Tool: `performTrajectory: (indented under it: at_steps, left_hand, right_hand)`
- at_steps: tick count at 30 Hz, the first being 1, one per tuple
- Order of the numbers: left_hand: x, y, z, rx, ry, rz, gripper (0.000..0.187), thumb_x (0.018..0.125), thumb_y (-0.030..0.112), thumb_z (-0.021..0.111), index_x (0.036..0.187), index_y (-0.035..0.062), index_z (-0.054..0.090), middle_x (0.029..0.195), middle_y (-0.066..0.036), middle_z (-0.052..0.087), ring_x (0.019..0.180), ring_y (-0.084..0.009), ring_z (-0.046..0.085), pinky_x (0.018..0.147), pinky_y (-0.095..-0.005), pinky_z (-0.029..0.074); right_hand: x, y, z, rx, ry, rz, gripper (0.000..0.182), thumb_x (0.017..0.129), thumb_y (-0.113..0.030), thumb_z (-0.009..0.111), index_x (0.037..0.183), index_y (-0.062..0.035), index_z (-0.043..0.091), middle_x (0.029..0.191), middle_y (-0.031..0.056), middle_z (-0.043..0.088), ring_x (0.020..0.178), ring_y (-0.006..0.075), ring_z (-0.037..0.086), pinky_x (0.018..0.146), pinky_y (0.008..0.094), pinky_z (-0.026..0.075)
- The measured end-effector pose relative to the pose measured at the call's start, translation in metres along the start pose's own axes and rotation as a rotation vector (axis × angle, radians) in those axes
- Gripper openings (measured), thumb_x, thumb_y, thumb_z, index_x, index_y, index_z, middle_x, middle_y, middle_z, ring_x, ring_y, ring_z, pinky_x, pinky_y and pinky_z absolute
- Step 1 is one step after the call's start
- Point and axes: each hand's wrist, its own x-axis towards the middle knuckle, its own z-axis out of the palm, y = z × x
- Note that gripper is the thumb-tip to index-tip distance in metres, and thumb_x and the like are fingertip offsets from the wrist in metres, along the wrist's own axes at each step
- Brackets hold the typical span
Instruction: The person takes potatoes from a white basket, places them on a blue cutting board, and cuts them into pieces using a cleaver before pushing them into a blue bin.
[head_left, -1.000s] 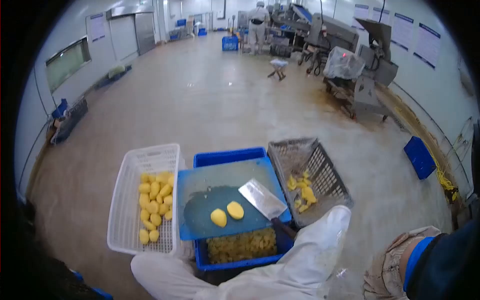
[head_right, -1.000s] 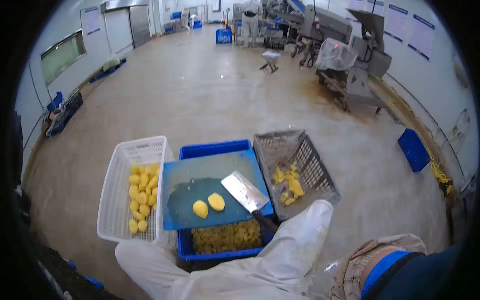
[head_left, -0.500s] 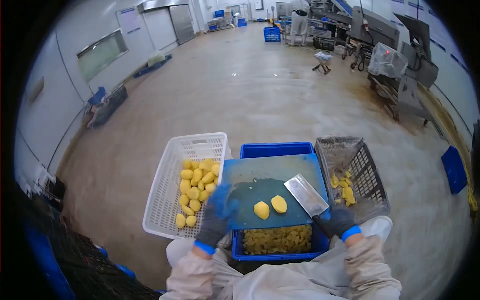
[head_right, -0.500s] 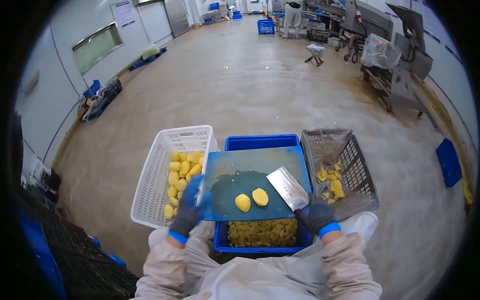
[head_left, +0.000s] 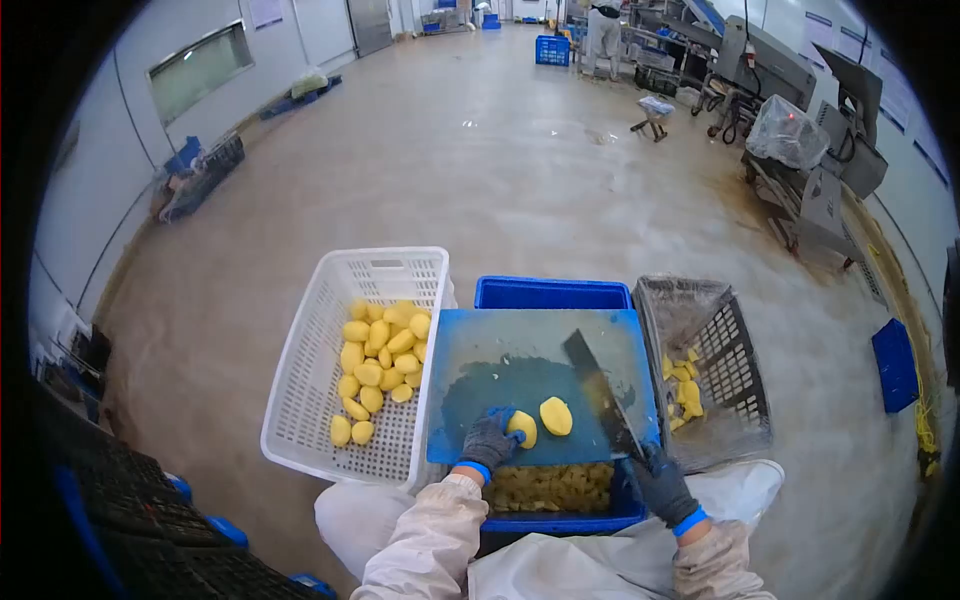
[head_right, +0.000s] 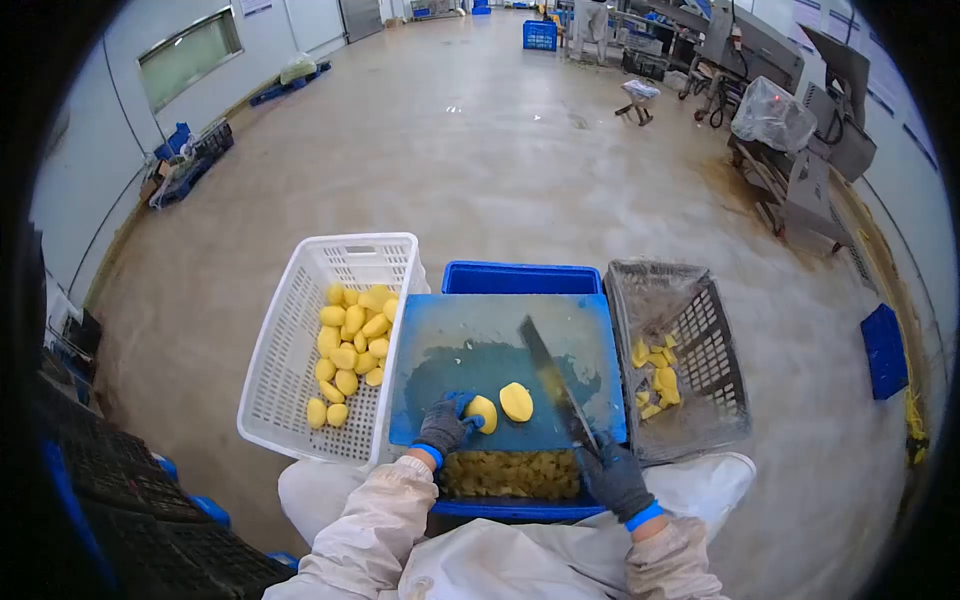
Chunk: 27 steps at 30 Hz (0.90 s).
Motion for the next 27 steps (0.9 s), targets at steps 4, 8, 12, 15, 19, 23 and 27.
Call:
performTrajectory:
  at_steps: [4, 8, 12, 15, 19, 23, 27]
  left_hand:
    - [-0.013, 0.006, 0.007, -0.039, 0.184, 0.032, 0.05, 0.073, 0.028, 0.067, 0.117, 0.0068, 0.053, 0.113, -0.018, 0.053, 0.107, -0.0351, 0.049, 0.092, -0.0425, 0.041]
    - [-0.021, 0.012, 0.002, -0.104, 0.197, -0.006, 0.047, 0.072, 0.026, 0.068, 0.112, 0.0054, 0.055, 0.109, -0.018, 0.054, 0.102, -0.036, 0.049, 0.09, -0.0432, 0.041]
    - [-0.021, 0.004, 0.011, -0.09, 0.273, 0.019, 0.045, 0.071, 0.024, 0.068, 0.111, 0.0047, 0.056, 0.106, -0.018, 0.055, 0.102, -0.036, 0.05, 0.089, -0.043, 0.041]
    - [-0.024, 0.007, 0.011, -0.1, 0.312, 0.004, 0.044, 0.071, 0.023, 0.068, 0.11, 0.0039, 0.057, 0.103, -0.018, 0.055, 0.101, -0.0359, 0.05, 0.088, -0.043, 0.042]
    - [-0.025, 0.013, 0.006, -0.122, 0.289, -0.013, 0.042, 0.073, 0.023, 0.067, 0.109, 0.0029, 0.056, 0.102, -0.017, 0.055, 0.099, -0.0357, 0.051, 0.088, -0.0432, 0.041]
    - [-0.023, 0.008, 0.008, -0.019, 0.272, 0.015, 0.041, 0.075, 0.024, 0.065, 0.11, 0.0028, 0.056, 0.102, -0.018, 0.055, 0.099, -0.0362, 0.051, 0.089, -0.0434, 0.041]
    - [-0.029, 0.007, 0.013, -0.061, 0.342, 0.069, 0.037, 0.076, 0.024, 0.063, 0.107, 0.0031, 0.056, 0.099, -0.018, 0.056, 0.099, -0.0376, 0.05, 0.087, -0.0445, 0.041]
  right_hand:
    - [-0.017, -0.043, 0.031, -0.035, -0.076, 0.035, 0.026, 0.087, -0.029, 0.055, 0.098, -0.0055, 0.054, 0.077, 0.0199, 0.061, 0.069, 0.0385, 0.059, 0.059, 0.0446, 0.046]
    - [-0.018, -0.036, 0.051, -0.243, -0.087, -0.062, 0.024, 0.087, -0.031, 0.055, 0.09, -0.0075, 0.052, 0.065, 0.0157, 0.059, 0.06, 0.0356, 0.059, 0.052, 0.0441, 0.046]
    - [-0.017, -0.028, 0.055, -0.313, -0.126, -0.06, 0.024, 0.087, -0.031, 0.054, 0.089, -0.0067, 0.052, 0.061, 0.0152, 0.058, 0.057, 0.0349, 0.058, 0.049, 0.0437, 0.045]
    - [-0.017, -0.025, 0.056, -0.322, -0.141, -0.115, 0.025, 0.087, -0.031, 0.054, 0.088, -0.006, 0.051, 0.059, 0.0154, 0.057, 0.055, 0.0347, 0.058, 0.048, 0.0443, 0.045]
    - [-0.015, -0.032, 0.059, -0.357, -0.207, -0.042, 0.028, 0.088, -0.033, 0.051, 0.088, -0.0049, 0.049, 0.06, 0.0171, 0.058, 0.056, 0.036, 0.059, 0.05, 0.0455, 0.046]
    - [-0.007, -0.012, 0.091, -0.328, -0.228, 0.022, 0.03, 0.088, -0.033, 0.049, 0.09, -0.003, 0.049, 0.063, 0.0191, 0.059, 0.059, 0.0383, 0.06, 0.054, 0.0477, 0.047]
    - [0.001, -0.017, 0.09, -0.302, -0.149, -0.067, 0.03, 0.088, -0.033, 0.049, 0.09, -0.0027, 0.049, 0.064, 0.0199, 0.06, 0.06, 0.0386, 0.06, 0.055, 0.0485, 0.047]
